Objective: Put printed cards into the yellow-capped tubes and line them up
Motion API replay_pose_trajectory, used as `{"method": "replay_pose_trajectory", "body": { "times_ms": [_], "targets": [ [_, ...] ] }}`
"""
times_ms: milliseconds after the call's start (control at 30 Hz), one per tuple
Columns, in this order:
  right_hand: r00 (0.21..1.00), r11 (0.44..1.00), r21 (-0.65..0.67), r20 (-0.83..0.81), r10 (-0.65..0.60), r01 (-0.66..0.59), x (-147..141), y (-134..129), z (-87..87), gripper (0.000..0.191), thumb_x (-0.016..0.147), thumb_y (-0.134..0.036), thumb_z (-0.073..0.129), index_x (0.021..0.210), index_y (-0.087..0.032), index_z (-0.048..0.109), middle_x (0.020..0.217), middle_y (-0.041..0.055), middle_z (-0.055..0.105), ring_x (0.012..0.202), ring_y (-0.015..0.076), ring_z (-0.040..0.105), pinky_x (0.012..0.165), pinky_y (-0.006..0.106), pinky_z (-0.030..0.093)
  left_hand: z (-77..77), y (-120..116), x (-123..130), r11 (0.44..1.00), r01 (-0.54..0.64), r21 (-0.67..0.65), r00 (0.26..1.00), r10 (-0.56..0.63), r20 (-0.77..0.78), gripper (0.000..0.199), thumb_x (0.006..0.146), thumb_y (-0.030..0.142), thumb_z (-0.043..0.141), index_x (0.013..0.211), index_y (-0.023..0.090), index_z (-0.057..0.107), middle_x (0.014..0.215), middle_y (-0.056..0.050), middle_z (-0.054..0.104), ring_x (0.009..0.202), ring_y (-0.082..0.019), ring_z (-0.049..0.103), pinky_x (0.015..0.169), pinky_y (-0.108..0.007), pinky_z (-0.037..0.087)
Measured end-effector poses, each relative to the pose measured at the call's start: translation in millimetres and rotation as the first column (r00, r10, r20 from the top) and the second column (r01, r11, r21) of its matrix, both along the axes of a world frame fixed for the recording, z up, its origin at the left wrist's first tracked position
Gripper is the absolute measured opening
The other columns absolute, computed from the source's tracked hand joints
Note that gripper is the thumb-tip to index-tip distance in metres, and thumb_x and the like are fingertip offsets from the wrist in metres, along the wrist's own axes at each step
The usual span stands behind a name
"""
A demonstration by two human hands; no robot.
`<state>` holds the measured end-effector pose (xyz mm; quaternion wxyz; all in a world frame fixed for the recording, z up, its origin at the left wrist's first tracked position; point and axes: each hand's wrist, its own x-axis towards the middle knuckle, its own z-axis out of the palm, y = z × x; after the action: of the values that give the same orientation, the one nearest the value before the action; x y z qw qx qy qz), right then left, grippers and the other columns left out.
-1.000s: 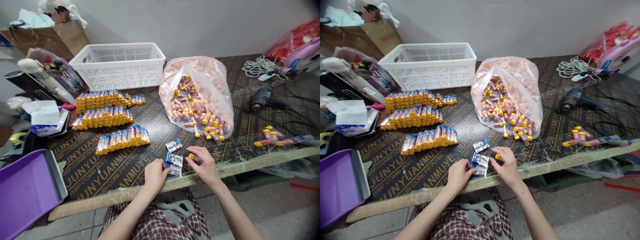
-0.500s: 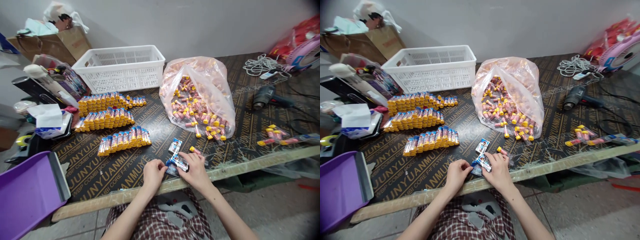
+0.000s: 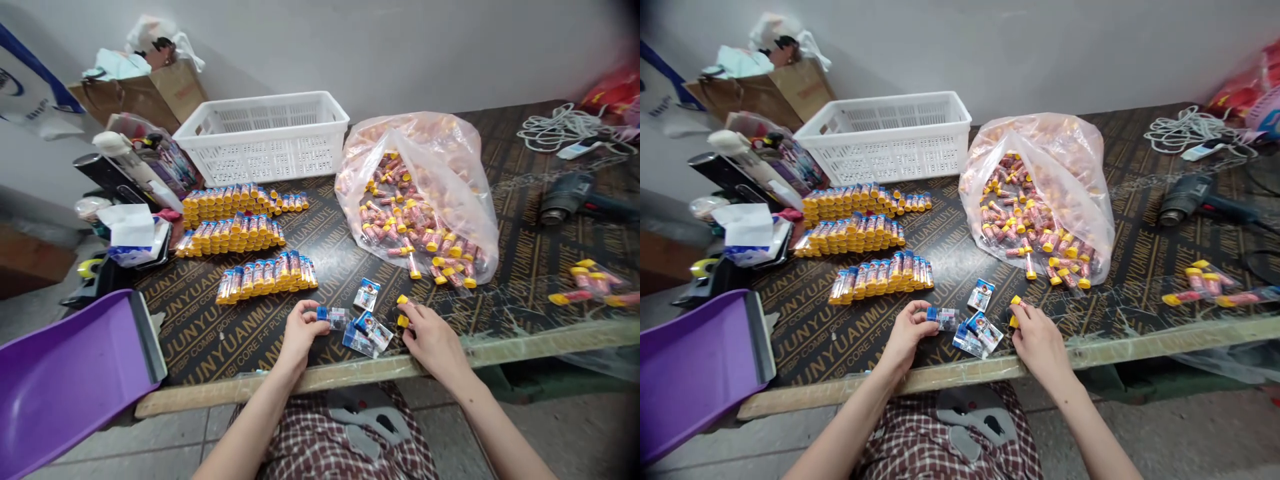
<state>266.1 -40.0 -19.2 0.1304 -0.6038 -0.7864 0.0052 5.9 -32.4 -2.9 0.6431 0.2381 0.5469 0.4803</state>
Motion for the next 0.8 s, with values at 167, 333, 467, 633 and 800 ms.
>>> {"method": "replay_pose_trajectory", "body": {
  "times_ms": [167,333,467,633,800],
  "targets": [
    [0.951,0.998,0.046,-0.309,-0.016,0.032,-17.9,-1.4,24.0,0.039,0.078,-0.016,0.049,0.117,-0.019,0.055,0.093,0.0076,0.059,0.076,0.0221,0.059,0.064,0.033,0.048,3.1,1.5,-8.4,0.999,0.026,-0.043,0.997,-0.023,0.072,0.031,0.048,0.029,0.084,0.067,0.01,0.068,0.067,-0.004,0.067,0.057,-0.008,0.057,0.057,-0.018,0.046],
    [0.714,0.997,0.081,-0.698,0.06,-0.005,-53.4,-8.4,45.0,0.017,0.085,-0.023,0.056,0.1,-0.025,0.064,0.094,0.0062,0.06,0.083,0.0205,0.06,0.07,0.033,0.051,2.8,3.8,-12.7,0.995,-0.069,-0.071,0.994,0.074,0.084,0.037,0.043,0.038,0.087,0.064,0.012,0.071,0.065,-0.003,0.067,0.058,-0.008,0.056,0.056,-0.018,0.045],
    [0.598,0.996,0.051,-0.798,0.082,-0.069,-77.8,-18.9,37.9,0.021,0.086,-0.019,0.057,0.105,-0.026,0.064,0.105,0.0068,0.061,0.099,0.0222,0.059,0.083,0.037,0.052,4.4,5.1,-16.0,0.988,-0.131,-0.078,0.987,0.138,0.083,0.038,0.04,0.038,0.088,0.061,0.011,0.07,0.063,-0.003,0.066,0.056,-0.007,0.055,0.053,-0.018,0.044],
    [0.634,0.983,0.171,-0.754,0.172,-0.062,-88.2,-27.9,32.1,0.03,0.085,-0.014,0.058,0.112,-0.027,0.063,0.106,0.0069,0.065,0.098,0.0224,0.062,0.086,0.039,0.053,4.9,5.2,-20.8,0.979,-0.198,-0.056,0.98,0.199,0.01,0.038,0.042,0.042,0.086,0.057,0.012,0.069,0.058,-0.002,0.064,0.051,-0.007,0.051,0.051,-0.019,0.041],
    [0.678,0.95,0.297,-0.679,0.281,-0.096,-93.4,-29.7,32.8,0.047,0.083,-0.006,0.058,0.122,-0.032,0.059,0.108,0.0058,0.066,0.098,0.0219,0.064,0.085,0.038,0.055,0.7,4.8,-20.5,0.973,-0.23,-0.027,0.973,0.229,-0.032,0.038,0.046,0.046,0.084,0.057,0.013,0.069,0.058,-0.001,0.064,0.051,-0.007,0.051,0.052,-0.019,0.04]
  ]
}}
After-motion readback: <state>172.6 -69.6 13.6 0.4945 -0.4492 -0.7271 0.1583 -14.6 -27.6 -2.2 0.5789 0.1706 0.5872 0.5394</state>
